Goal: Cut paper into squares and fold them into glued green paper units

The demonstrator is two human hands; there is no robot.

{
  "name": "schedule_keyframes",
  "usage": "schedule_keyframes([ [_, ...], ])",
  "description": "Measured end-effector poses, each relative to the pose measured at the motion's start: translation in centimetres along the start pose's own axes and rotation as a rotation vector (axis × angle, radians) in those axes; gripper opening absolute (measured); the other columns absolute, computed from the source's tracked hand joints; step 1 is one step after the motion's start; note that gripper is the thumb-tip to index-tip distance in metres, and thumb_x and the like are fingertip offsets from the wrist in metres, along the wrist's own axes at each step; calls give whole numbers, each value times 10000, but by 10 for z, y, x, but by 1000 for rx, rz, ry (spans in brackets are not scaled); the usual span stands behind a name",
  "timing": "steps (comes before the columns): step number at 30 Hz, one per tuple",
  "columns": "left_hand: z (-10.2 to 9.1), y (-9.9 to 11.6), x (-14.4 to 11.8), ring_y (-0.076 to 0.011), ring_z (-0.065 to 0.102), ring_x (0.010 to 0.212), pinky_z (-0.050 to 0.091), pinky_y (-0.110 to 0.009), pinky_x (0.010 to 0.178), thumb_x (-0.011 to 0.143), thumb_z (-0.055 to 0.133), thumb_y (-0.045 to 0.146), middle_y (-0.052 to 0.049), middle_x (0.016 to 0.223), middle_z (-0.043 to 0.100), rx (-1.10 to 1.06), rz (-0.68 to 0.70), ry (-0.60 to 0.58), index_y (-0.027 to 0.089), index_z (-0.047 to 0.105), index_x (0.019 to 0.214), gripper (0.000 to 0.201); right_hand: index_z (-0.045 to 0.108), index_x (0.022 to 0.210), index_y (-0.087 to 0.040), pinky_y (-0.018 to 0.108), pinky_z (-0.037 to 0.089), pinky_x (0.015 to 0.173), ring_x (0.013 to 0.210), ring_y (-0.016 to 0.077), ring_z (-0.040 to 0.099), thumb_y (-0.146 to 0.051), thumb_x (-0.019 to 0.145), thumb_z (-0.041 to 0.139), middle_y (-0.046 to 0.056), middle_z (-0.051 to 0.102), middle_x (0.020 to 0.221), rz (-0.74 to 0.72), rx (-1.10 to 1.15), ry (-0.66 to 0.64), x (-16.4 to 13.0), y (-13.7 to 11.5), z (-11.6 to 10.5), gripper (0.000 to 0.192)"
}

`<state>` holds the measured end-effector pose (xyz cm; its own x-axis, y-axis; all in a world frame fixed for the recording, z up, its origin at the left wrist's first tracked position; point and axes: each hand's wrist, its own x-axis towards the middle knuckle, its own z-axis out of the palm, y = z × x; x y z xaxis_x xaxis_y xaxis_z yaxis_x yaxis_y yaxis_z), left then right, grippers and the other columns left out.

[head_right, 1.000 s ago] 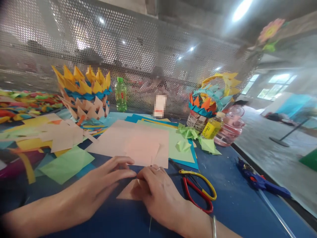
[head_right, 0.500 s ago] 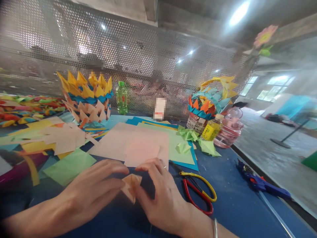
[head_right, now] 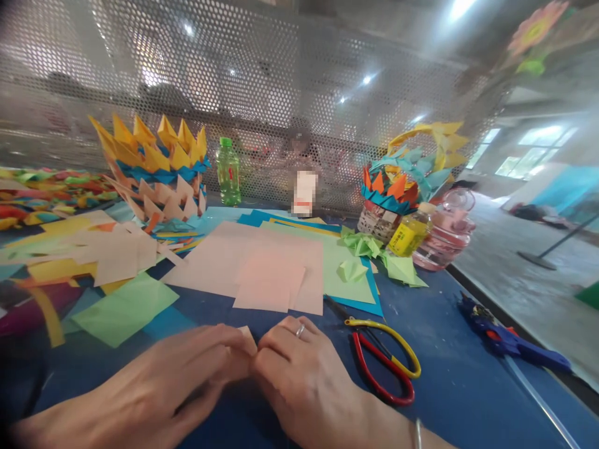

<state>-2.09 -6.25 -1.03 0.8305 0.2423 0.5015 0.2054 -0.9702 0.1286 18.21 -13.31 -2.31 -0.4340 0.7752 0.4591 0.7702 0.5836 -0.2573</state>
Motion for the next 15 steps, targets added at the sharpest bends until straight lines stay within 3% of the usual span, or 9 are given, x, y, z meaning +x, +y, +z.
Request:
schedule_keyframes([
  [10,4,-5,-9,-133,678,937,506,-227,944,877,339,11,-13,988,725,51,93,14,194,553,1086,350,617,780,-165,316,479,725,750,169,579,-209,936,547,42,654,775,75,-28,-36,-3,3,0,177],
  [15,10,-10,-18,-140,639,1070,524,-203,923,907,384,64,-45,1160,672,-74,-13,-35,208,508,1195,345,658,805,-173,327,492,735,788,185,583,-262,949,539,53,666,796,76,-27,-61,-2,2,-2,207],
])
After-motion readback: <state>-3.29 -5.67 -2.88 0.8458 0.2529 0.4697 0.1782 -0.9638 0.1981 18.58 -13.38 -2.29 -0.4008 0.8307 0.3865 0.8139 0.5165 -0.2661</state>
